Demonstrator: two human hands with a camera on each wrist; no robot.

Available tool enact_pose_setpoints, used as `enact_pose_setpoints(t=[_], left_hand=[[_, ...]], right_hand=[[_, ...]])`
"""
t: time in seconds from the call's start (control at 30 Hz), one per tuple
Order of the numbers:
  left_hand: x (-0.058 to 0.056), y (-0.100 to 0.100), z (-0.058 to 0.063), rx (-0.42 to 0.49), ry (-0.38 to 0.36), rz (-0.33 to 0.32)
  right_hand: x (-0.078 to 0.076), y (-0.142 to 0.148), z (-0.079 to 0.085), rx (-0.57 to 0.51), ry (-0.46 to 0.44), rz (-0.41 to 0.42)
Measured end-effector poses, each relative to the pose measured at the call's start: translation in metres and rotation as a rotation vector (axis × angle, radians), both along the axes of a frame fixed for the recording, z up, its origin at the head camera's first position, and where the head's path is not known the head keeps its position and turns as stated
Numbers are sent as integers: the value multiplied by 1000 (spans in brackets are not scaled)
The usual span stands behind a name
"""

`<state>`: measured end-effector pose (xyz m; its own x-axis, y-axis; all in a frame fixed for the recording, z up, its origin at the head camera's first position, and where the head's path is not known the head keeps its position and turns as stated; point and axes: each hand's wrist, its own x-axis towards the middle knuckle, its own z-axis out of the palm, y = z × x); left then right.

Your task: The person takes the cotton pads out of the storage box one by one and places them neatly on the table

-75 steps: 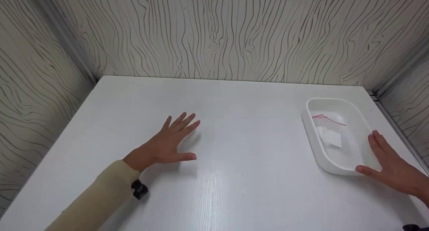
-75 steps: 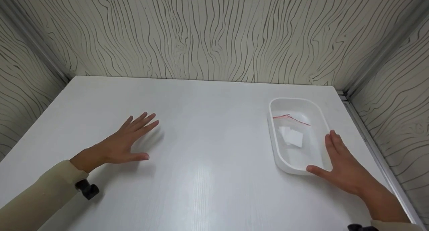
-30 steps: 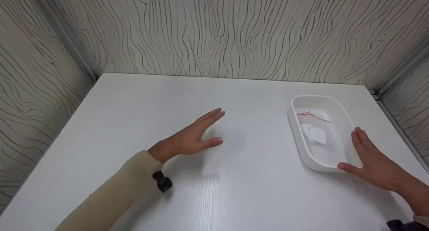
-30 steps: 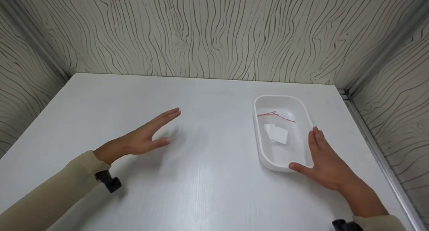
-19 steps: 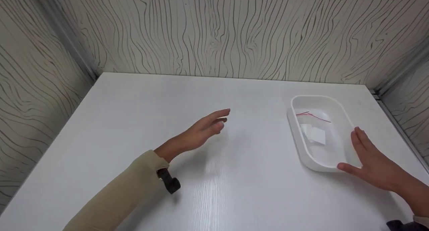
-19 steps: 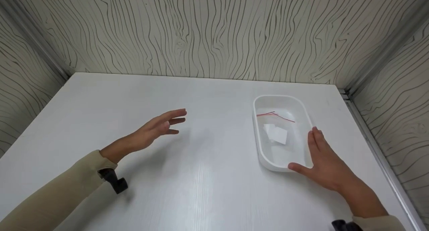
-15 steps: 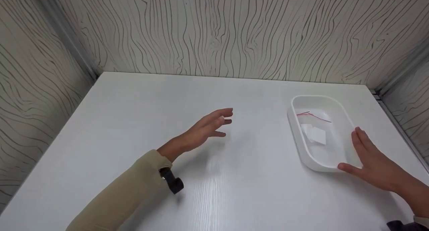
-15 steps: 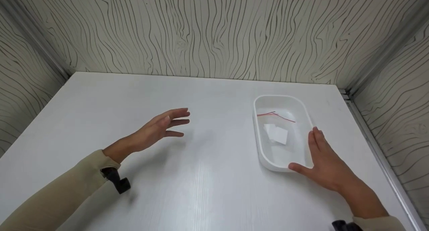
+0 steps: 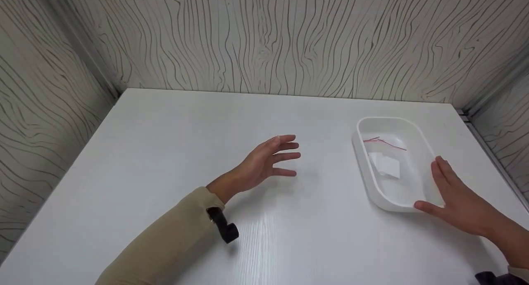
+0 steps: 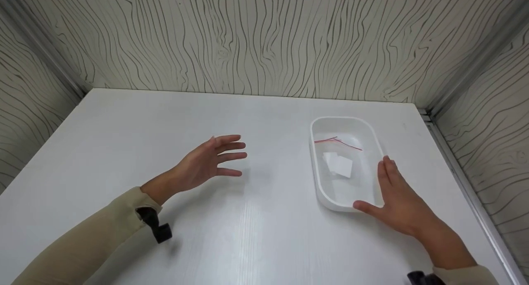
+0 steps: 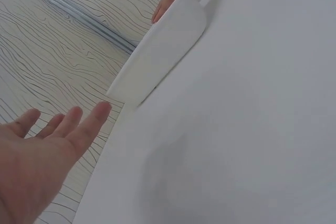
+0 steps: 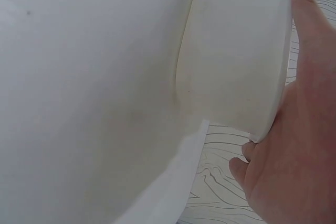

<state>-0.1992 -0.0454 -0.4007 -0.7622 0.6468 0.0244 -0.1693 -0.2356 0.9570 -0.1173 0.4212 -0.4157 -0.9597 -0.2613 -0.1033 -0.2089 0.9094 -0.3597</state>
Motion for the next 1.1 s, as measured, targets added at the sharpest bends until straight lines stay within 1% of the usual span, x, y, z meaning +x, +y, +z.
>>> enact_pose_setpoints(t=[0.13, 0.37, 0.57, 0.87, 1.1], left_hand=[[0, 5, -2, 11, -24, 10], [1, 13, -3, 26, -57, 13], [-1, 23, -4, 37, -67, 19], [0, 38, -3, 21, -87, 41], [-1, 50, 2, -4, -84, 48]], right_hand=[[2, -5, -1, -1, 27, 12], [3, -17, 1, 18, -9, -3], [7, -27, 2, 7, 1, 1], [8, -41, 4, 22, -9, 5], [10, -47, 4, 18, 5, 0]])
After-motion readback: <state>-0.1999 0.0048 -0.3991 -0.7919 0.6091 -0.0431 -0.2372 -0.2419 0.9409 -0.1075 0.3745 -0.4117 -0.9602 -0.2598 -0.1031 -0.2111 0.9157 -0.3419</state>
